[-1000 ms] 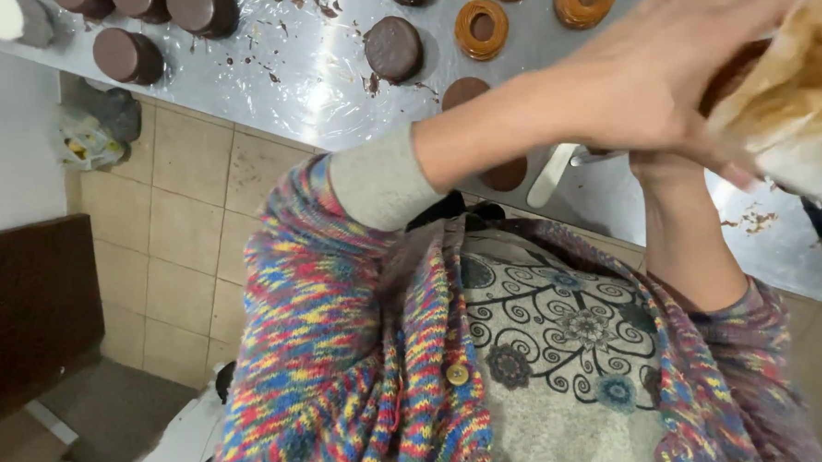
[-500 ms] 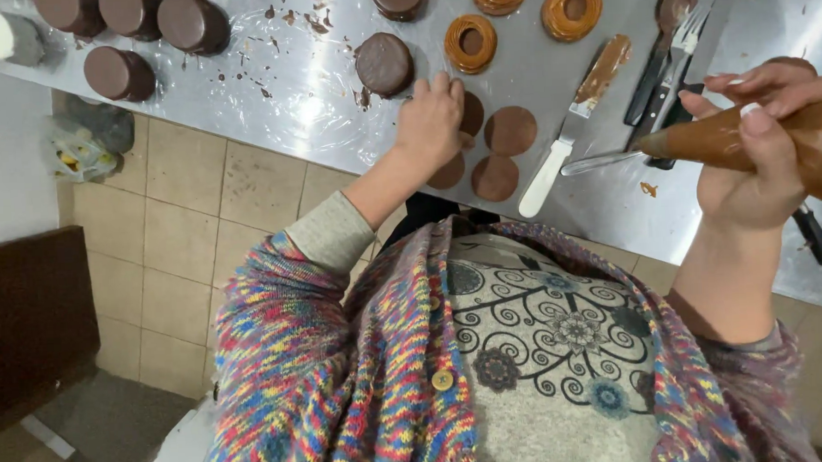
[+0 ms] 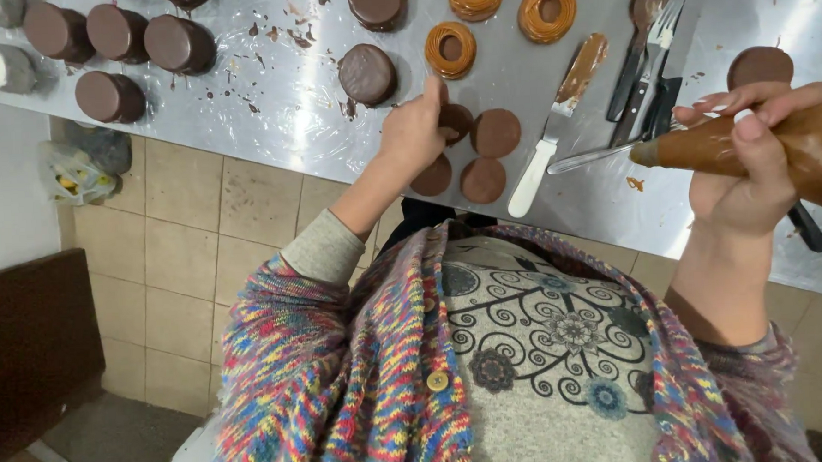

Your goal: Piping swirls of caramel onto round chocolate cookies on a bakery kitchen counter.

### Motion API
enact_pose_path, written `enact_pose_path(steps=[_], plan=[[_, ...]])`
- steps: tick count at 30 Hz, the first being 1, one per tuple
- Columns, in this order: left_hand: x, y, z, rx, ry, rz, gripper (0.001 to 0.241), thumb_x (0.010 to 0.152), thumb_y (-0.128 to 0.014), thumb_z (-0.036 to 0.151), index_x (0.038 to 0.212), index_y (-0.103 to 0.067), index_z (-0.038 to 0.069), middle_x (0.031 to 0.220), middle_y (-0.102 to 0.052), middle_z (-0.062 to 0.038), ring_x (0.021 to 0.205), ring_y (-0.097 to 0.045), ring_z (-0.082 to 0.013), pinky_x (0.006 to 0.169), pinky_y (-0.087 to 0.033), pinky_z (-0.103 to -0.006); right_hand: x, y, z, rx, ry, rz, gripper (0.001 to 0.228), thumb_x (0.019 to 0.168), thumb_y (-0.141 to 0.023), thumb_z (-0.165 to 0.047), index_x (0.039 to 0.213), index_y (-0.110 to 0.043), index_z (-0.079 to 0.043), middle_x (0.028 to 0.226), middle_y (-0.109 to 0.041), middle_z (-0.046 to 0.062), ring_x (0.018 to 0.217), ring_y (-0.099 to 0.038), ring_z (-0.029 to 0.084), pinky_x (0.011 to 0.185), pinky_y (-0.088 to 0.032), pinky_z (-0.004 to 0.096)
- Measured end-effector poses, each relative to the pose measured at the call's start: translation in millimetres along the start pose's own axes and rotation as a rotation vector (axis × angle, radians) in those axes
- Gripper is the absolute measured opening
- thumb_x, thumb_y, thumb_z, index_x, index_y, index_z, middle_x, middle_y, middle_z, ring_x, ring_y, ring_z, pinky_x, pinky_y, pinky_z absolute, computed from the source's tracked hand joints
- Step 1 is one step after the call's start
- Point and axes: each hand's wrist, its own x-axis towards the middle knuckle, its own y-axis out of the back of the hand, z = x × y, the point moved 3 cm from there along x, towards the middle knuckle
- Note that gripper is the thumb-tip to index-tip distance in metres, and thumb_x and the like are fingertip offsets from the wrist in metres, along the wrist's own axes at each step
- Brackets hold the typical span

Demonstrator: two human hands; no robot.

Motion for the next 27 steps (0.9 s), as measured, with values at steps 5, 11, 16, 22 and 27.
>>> enact_pose_path(steps=[5, 11, 16, 22, 27], plan=[[-3, 5, 12, -0.468, 0.032, 0.006, 0.067, 0.076, -0.092, 0.023, 0.129, -0.054, 0.005, 0.102, -0.074, -0.016, 0.097, -0.072, -0.0349, 0.081, -0.056, -0.045, -1, -8, -3, 0.007, 0.019, 0.011, 0.022, 0.112, -0.068, -0.004, 0.107, -0.047, -0.006, 0.094, -0.055, 0.013, 0.089, -0.062, 0.027, 0.095, -0.059, 0.049], [-9, -9, 71, -1.561, 0.228, -0.339, 0.047, 0.09, -0.079, 0.017, 0.132, -0.063, 0.002, 0.115, -0.073, -0.006, 0.1, -0.069, -0.0174, 0.08, -0.056, -0.0362, 2, -46, -15, 0.014, 0.036, -0.015, 0.027, 0.108, -0.07, -0.007, 0.104, -0.043, -0.011, 0.085, -0.054, 0.01, 0.077, -0.057, 0.021, 0.091, -0.061, 0.048], [-18, 3, 118, -1.8, 0.116, -0.516, 0.048, 0.104, -0.061, 0.034, 0.146, -0.055, 0.012, 0.137, -0.062, -0.003, 0.119, -0.061, -0.0168, 0.089, -0.056, -0.0371, 6, -66, -18, 0.028, 0.154, -0.074, 0.029, 0.106, -0.07, -0.006, 0.103, -0.042, -0.011, 0.08, -0.048, 0.009, 0.071, -0.053, 0.022, 0.076, -0.055, 0.037], [-32, 27, 139, -1.752, -0.031, -0.584, 0.062, 0.105, -0.042, 0.059, 0.156, -0.042, 0.023, 0.168, -0.029, 0.0, 0.138, -0.053, -0.0211, 0.105, -0.054, -0.0425, 6, -69, -26, -0.029, 0.21, -0.048, 0.03, 0.105, -0.069, -0.008, 0.103, -0.039, -0.011, 0.08, -0.048, 0.009, 0.067, -0.052, 0.021, 0.073, -0.054, 0.036], [-34, 27, 146, -1.796, -0.042, -0.607, 0.066, 0.104, -0.036, 0.064, 0.157, -0.039, 0.025, 0.169, -0.027, 0.0, 0.142, -0.047, -0.0214, 0.109, -0.048, -0.0481, 8, -61, -19, -0.051, 0.227, -0.034, 0.031, 0.107, -0.068, -0.005, 0.104, -0.038, -0.011, 0.081, -0.045, 0.007, 0.068, -0.052, 0.02, 0.072, -0.054, 0.036]])
